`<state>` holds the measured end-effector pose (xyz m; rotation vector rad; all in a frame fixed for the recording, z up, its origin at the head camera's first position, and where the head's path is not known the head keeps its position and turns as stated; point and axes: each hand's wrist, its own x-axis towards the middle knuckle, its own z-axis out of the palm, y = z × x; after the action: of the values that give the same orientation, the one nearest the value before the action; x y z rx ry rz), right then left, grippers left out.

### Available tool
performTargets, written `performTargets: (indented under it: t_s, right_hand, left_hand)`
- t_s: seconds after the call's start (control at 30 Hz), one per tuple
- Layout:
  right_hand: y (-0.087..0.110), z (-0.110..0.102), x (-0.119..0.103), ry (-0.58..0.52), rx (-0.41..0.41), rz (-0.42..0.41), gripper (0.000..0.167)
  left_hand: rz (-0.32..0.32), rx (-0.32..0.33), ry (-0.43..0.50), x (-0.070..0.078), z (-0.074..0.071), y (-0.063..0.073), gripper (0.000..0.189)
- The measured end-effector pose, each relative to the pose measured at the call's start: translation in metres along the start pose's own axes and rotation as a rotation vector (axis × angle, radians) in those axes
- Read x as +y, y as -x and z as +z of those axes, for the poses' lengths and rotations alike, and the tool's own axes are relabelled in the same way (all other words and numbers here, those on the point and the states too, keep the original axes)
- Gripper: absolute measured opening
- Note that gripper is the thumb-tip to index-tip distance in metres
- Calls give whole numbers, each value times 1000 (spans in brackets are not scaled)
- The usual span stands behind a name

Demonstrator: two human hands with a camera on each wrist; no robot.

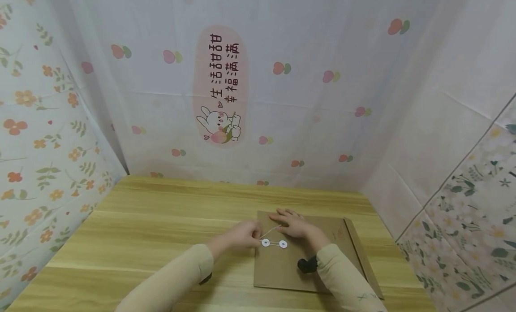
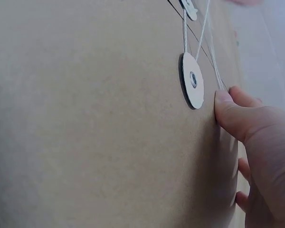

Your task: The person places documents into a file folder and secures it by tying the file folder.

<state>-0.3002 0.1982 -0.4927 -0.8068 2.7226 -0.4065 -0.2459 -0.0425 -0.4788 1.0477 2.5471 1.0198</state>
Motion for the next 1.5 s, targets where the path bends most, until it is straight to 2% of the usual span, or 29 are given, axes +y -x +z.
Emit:
performTargets:
  t_s: [0.07,0.13,0.27,0.4,0.5,0.6,0.8,0.93,1.07,1.3,1.5]
  right_hand:
    - [0,0,0,-3,-1,4,50]
    - [1,0,0,-5,-1,4,50]
    - [2,-1,0,-1,-2,6,51]
    - [3,-1,0,-3,-6,9,51]
    - [3,-1,0,-2,-9,12,51]
    - [3,-1,-1,3,-7,13,50]
    - [5,-2,-2,-7,-7,-1,50]
    - [6,-3,-3,-16,-10,-4,50]
    - [5,-5,-4,-25,-3,-12,51]
    - [3,-3,-4,-13,-9,-5,51]
    - [2,-3,-4,-11,-2,1,51]
  left_hand:
    - [-7,5,132,-2,0,-2,25]
    - [-24,-8,219,-2,1,-2,24]
    - [-65,-13,275,-5,-2,-1,19]
    - [-98,26,208,-11,-9,2,8]
    - [-123,52,118,-17,-13,4,4]
    - [-151,90,17,-22,-15,4,6]
    - [-272,194,-145,-32,-20,9,15]
    - [-320,198,-154,-33,-21,12,21]
    - [-325,176,-148,-29,-21,13,31]
    - [-309,193,-183,-26,-19,18,43]
    - [-249,113,-100,-25,-17,35,47]
